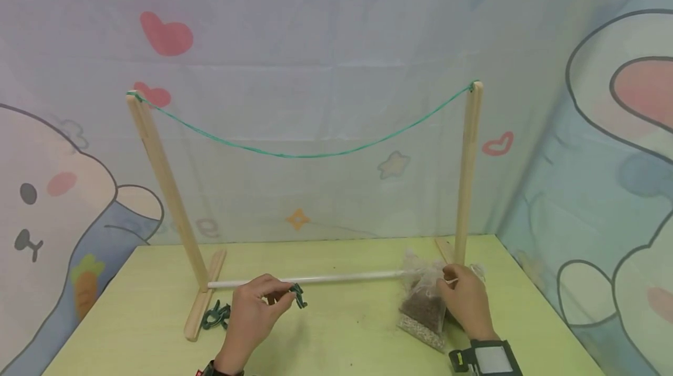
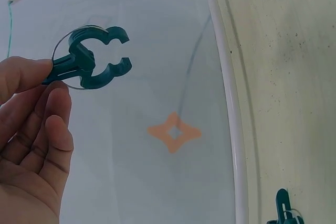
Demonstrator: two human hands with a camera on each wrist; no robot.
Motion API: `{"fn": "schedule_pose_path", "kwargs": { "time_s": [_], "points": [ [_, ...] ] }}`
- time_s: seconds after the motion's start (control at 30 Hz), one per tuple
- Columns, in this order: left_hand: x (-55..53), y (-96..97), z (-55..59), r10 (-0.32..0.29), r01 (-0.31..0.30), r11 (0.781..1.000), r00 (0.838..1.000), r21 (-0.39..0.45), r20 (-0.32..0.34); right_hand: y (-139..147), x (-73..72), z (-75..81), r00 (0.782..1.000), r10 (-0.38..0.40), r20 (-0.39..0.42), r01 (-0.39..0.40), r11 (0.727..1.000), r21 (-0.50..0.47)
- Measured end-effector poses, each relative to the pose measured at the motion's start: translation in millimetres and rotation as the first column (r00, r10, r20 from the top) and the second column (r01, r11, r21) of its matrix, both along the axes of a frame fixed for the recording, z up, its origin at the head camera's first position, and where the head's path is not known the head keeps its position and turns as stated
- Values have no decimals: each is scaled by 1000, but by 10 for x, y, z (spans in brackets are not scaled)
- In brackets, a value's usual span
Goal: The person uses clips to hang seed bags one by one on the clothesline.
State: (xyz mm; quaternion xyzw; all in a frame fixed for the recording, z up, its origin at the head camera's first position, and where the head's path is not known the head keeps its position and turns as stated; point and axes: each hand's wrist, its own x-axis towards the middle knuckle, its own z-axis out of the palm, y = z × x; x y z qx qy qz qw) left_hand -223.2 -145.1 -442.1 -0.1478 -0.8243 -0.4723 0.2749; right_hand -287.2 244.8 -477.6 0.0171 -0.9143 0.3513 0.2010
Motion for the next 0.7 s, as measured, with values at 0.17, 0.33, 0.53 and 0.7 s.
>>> {"fn": "schedule_pose_path", "kwargs": {
  "time_s": [0.17, 0.33, 0.53, 0.7],
  "points": [
    [-11, -1, -13, 8, -8, 1000, 1000, -19, -15, 19, -24, -21, 995, -19, 97, 24, 998, -50],
    [-9, 3, 7, 16, -17, 999, 999, -30, -36, -7, -41, -17, 993, -36, 111, 44, 997, -70],
    [1, -25, 37, 20, -26, 998, 995, -51, -101, -107, -14, 44, 999, 20, 44, -17, 998, -67],
    [-28, -56, 119, -6, -16, 994, 979, -104, -205, -221, 68, 198, 997, 71, 6, -71, 997, -21]
  ]
}}
